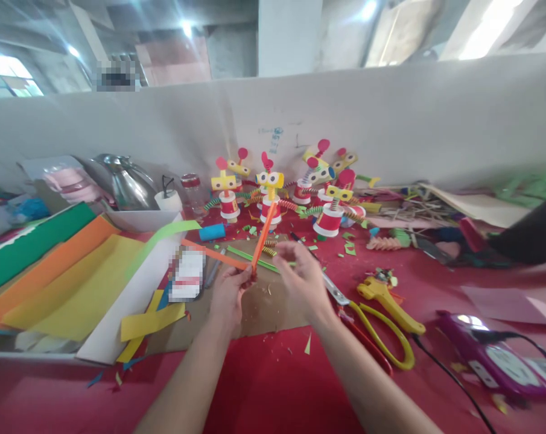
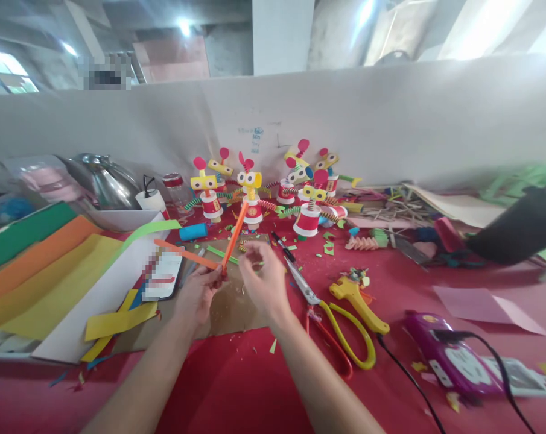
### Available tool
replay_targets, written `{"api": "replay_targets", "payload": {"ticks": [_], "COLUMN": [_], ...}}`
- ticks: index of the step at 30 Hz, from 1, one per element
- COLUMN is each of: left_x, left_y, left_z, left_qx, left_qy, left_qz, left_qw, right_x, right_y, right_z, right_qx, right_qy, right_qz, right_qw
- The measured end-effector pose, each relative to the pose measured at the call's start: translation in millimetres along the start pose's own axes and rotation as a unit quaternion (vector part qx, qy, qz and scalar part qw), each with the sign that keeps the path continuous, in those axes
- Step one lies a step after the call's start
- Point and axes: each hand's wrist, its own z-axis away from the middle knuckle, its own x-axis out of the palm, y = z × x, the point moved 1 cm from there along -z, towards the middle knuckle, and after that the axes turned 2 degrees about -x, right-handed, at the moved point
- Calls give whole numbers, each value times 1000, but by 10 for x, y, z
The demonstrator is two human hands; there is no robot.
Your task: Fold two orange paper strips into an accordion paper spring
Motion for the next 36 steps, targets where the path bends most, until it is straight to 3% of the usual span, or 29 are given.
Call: {"api": "replay_targets", "payload": {"ticks": [5, 12, 19, 28, 32, 36], "left_x": [34, 39, 67, 92, 94, 88], "left_y": [27, 1, -30, -39, -88, -74], "left_z": [30, 34, 61, 102, 83, 90], "left_qx": [4, 4, -9, 10, 40, 22], "left_qy": [5, 23, -40, -38, -27, -58], "left_qz": [-12, -41, -37, -61, -54, -53], "left_qw": [1000, 999, 998, 997, 997, 997], "right_x": [242, 204, 187, 199, 226, 214], "right_y": [188, 187, 154, 222, 224, 236], "right_z": [109, 138, 134, 141, 160, 156], "right_qx": [77, 146, 165, 201, 188, 172], "right_qy": [-84, -62, -24, 4, -1, 14], "right_qz": [-121, -191, -187, -251, -255, -234], "right_qw": [986, 969, 968, 947, 949, 957]}}
